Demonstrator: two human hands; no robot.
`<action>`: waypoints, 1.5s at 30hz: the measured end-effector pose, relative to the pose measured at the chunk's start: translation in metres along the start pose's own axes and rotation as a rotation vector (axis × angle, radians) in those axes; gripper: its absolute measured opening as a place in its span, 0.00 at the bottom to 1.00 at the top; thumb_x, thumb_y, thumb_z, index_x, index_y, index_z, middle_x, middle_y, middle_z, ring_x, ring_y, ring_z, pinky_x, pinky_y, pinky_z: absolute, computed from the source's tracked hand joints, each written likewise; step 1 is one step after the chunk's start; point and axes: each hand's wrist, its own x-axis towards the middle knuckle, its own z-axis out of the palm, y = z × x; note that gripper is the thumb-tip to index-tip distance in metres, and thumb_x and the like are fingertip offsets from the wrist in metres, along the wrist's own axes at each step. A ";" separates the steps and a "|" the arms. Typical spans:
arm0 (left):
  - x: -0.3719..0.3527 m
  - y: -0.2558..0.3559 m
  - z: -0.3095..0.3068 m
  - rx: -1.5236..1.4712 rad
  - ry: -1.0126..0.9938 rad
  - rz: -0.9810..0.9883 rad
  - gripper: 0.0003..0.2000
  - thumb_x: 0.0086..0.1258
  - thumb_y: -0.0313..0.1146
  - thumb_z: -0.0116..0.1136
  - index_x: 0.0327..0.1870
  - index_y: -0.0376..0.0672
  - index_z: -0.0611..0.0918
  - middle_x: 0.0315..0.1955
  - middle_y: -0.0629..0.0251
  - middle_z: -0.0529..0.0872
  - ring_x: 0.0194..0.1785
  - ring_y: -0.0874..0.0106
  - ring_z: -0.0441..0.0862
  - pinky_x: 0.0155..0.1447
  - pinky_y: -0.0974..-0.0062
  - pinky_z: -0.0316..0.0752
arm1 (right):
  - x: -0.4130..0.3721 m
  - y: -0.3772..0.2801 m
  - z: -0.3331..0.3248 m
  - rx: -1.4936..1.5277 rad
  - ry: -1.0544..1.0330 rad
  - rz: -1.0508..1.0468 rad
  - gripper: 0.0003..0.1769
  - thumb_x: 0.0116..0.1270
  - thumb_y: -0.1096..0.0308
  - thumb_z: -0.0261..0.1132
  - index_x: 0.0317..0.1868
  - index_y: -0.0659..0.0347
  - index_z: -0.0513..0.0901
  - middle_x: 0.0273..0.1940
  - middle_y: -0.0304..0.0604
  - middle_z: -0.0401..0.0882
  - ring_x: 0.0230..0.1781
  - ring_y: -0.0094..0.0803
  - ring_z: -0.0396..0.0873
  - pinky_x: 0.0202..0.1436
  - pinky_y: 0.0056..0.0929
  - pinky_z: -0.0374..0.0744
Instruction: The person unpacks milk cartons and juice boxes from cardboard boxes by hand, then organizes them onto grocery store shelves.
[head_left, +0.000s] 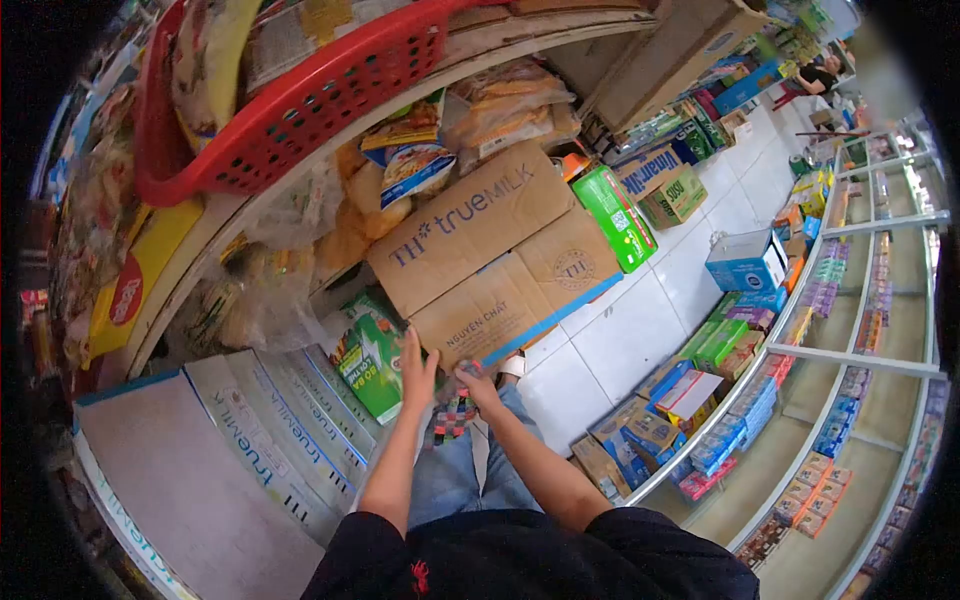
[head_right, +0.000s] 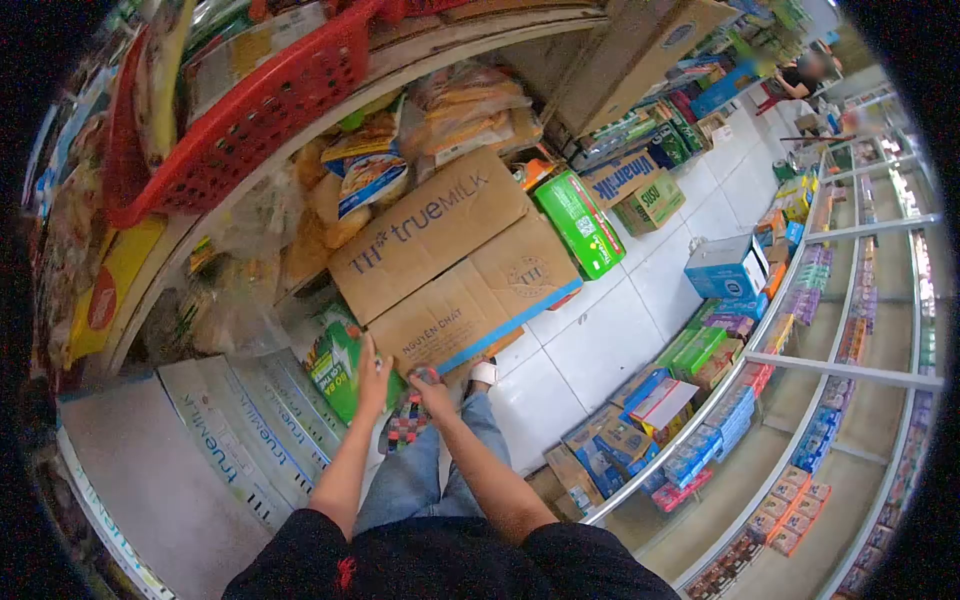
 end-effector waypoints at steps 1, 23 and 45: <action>-0.012 0.003 0.001 -0.186 0.047 -0.001 0.30 0.63 0.35 0.50 0.65 0.40 0.55 0.64 0.48 0.53 0.66 0.57 0.54 0.65 0.66 0.54 | -0.008 -0.009 0.011 -0.009 -0.014 0.005 0.23 0.55 0.57 0.63 0.44 0.68 0.76 0.37 0.44 0.79 0.37 0.33 0.77 0.41 0.30 0.73; 0.059 -0.065 -0.042 -1.330 0.014 -0.906 0.18 0.57 0.45 0.52 0.47 0.48 0.73 0.38 0.65 0.75 0.40 0.66 0.74 0.42 0.57 0.72 | 0.094 -0.119 -0.004 -2.032 0.238 -0.899 0.51 0.35 0.51 0.73 0.63 0.45 0.59 0.66 0.46 0.49 0.66 0.46 0.48 0.64 0.53 0.51; 0.136 -0.125 0.056 -1.643 -0.051 -0.919 0.27 0.60 0.56 0.49 0.52 0.45 0.71 0.43 0.64 0.77 0.43 0.67 0.75 0.41 0.68 0.73 | 0.097 -0.132 0.015 -1.944 0.257 -0.683 0.48 0.40 0.62 0.70 0.64 0.36 0.57 0.67 0.39 0.47 0.65 0.40 0.51 0.63 0.50 0.54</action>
